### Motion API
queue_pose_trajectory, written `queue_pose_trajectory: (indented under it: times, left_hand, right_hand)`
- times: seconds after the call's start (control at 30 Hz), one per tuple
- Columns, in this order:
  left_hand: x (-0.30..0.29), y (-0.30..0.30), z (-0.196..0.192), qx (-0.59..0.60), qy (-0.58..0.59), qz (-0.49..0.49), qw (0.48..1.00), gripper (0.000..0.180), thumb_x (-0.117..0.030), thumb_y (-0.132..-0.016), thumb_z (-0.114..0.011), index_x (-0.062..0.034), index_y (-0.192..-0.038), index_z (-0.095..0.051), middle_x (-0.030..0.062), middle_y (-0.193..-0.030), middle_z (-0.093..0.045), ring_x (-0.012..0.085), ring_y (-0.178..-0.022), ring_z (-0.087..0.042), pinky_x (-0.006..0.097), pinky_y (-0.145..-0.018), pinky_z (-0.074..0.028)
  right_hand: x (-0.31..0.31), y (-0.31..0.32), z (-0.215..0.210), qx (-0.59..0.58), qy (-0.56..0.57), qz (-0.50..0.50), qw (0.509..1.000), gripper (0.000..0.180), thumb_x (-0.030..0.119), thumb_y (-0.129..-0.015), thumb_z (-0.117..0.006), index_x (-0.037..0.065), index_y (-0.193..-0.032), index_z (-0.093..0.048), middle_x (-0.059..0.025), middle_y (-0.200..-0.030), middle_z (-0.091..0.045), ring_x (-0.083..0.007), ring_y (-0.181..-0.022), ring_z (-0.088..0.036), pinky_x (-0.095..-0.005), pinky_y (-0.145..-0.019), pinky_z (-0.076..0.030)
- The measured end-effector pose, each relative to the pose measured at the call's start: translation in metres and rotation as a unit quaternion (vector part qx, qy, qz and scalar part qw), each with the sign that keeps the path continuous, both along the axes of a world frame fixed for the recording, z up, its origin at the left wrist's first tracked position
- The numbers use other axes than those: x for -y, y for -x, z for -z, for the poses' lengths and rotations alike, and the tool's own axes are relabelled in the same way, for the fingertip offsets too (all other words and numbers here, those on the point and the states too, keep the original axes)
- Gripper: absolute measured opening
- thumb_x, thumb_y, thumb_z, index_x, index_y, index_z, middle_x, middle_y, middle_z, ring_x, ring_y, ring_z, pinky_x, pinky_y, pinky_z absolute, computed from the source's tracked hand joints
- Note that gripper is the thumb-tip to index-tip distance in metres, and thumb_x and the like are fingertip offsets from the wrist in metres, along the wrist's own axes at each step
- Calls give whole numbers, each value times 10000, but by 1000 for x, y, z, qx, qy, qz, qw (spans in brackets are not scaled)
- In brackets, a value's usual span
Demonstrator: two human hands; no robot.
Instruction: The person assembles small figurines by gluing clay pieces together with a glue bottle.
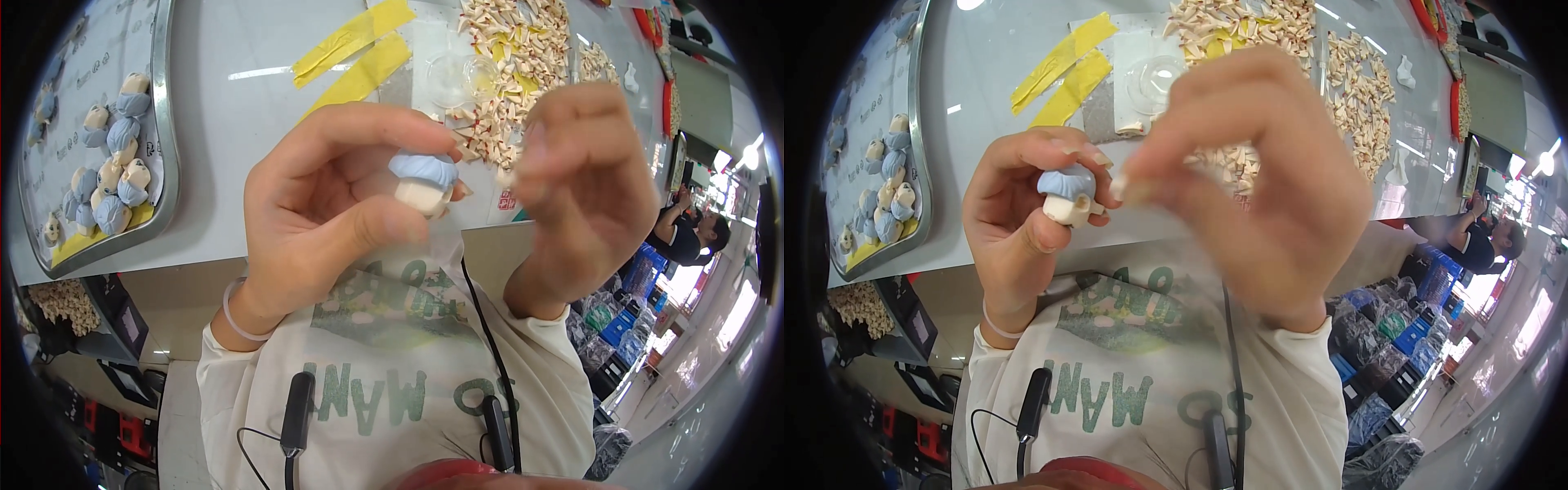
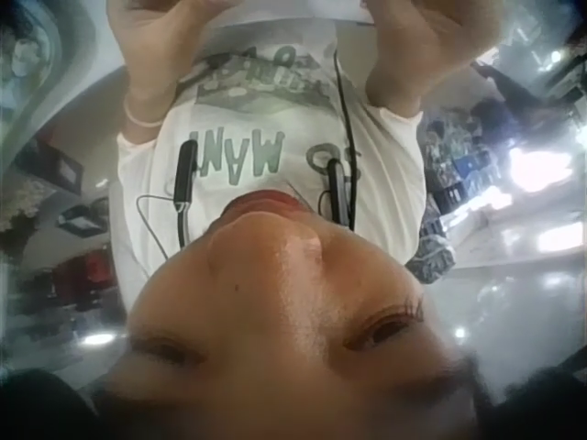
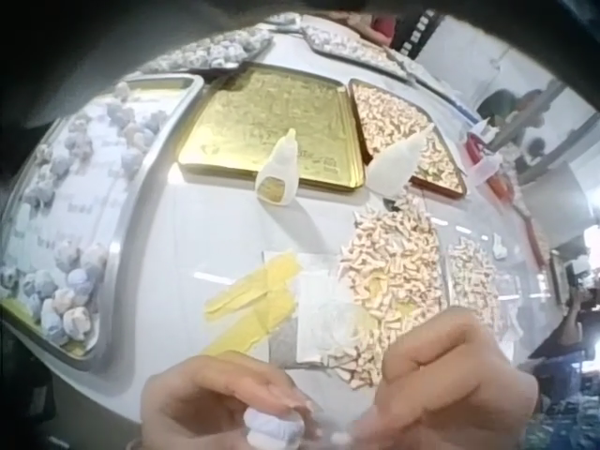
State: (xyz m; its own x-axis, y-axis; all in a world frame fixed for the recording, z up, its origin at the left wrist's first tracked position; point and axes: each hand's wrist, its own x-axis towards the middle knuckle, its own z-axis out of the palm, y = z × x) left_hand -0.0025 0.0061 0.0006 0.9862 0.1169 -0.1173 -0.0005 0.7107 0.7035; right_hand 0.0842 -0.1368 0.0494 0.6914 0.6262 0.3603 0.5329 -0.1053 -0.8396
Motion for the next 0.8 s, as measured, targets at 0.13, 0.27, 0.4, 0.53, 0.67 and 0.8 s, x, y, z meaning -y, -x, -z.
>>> queue_pose_trajectory:
  times: [0.13, 0.27, 0.4, 0.53, 0.67, 0.8]
  left_hand:
    - [3, 1, 7, 34, -64, -27, 997, 514, -353, -651, -711, -5, -956, -488, 134, -919, -533, 202, -793, -561, 274, -679, -467]
    - [3, 0, 15, 104, -133, -54, 984, 444, -289, -668, -710, -1, -940, -510, 133, -894, -542, 204, -826, -554, 282, -721, -447]
    - [1, 2, 16, 151, -202, -75, 965, 381, -232, -676, -702, 9, -928, -547, 137, -873, -552, 205, -829, -560, 270, -716, -448]
    - [2, 4, 19, 159, -222, -78, 959, 384, -239, -668, -698, 11, -926, -561, 135, -865, -557, 202, -821, -564, 261, -712, -449]
    - [1, 3, 20, 163, -242, -72, 954, 395, -247, -663, -701, 9, -928, -559, 128, -861, -558, 195, -812, -566, 258, -710, -450]
    - [1, 3, 16, 149, -191, -51, 969, 422, -280, -673, -702, 18, -930, -549, 121, -860, -557, 185, -814, -562, 251, -706, -445]
  right_hand:
    - [-2, 14, 17, -67, -56, -41, 995, 198, 105, -688, -665, 2, -758, -511, -86, -785, -454, -116, -663, -410, -205, -603, -326]
    - [-7, 23, 20, -134, -45, 11, 990, 192, 70, -675, -674, 17, -746, -504, -77, -779, -449, -119, -675, -410, -205, -616, -322]
    - [-9, 28, 17, -73, -40, 22, 996, 192, 10, -655, -669, 30, -727, -491, -71, -771, -445, -117, -673, -406, -204, -607, -322]
    - [-6, 29, 22, -91, -49, 8, 995, 204, -2, -641, -671, 36, -719, -487, -72, -773, -447, -114, -668, -406, -208, -593, -326]
    - [-4, 30, 26, -91, -61, 11, 994, 209, 0, -633, -678, 35, -719, -490, -78, -773, -455, -118, -656, -413, -215, -582, -337]
    - [-2, 21, 28, -40, -79, -25, 996, 200, 15, -640, -684, 25, -749, -517, -86, -767, -474, -136, -653, -447, -225, -584, -366]
